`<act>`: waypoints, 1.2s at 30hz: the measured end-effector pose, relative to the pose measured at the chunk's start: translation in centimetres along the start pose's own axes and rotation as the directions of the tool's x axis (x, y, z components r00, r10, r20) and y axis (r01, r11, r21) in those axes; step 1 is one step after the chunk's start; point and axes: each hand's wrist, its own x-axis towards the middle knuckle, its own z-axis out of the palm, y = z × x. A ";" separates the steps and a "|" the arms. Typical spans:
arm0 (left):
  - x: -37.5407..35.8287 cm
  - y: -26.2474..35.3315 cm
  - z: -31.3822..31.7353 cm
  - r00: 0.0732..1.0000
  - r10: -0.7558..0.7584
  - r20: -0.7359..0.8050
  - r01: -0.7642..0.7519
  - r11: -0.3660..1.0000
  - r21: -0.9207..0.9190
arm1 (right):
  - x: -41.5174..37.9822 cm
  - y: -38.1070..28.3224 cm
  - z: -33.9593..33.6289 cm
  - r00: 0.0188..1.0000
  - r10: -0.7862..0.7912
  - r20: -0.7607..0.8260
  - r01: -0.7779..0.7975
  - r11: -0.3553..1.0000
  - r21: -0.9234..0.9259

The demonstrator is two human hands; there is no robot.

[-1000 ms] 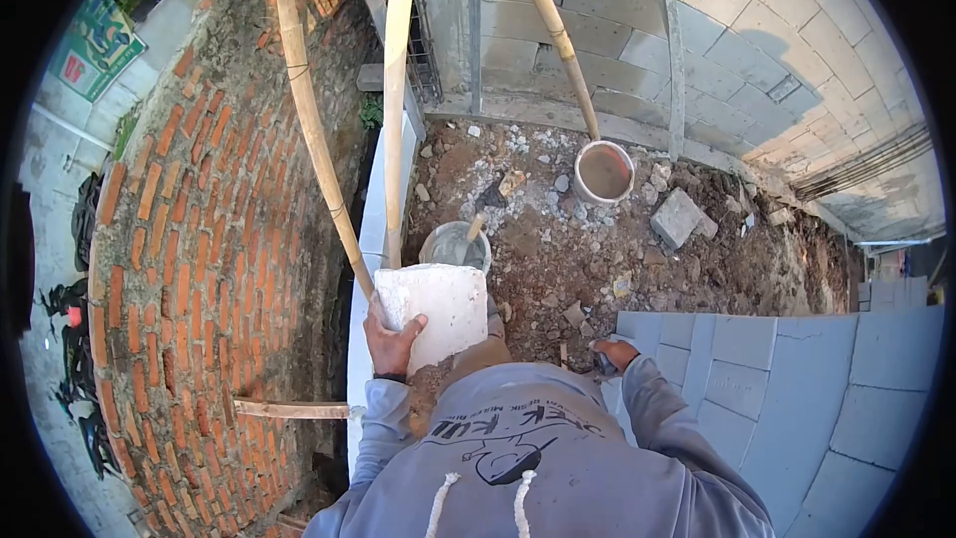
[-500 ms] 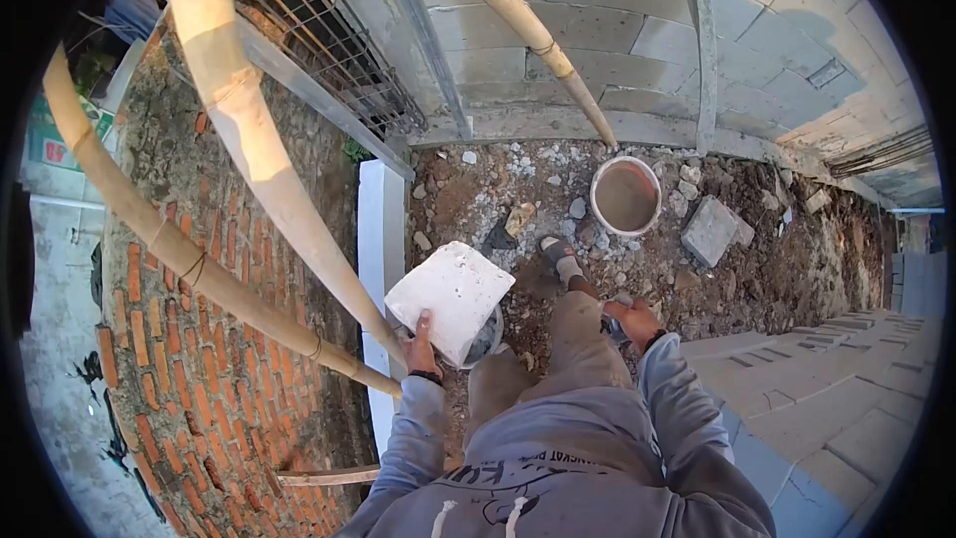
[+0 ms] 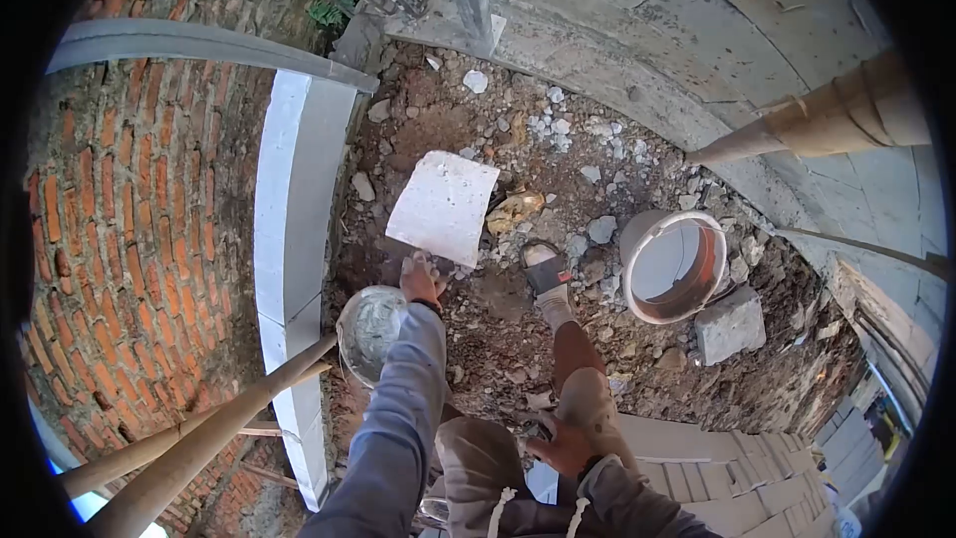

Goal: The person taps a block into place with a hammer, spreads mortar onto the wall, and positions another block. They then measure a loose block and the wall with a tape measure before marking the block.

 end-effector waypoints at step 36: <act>-12.9 11.8 -1.1 0.653 0.182 0.735 -0.547 0.784 0.292 | 19.4 -21.7 -10.8 0.746 -0.652 -0.135 0.580 0.736 -0.349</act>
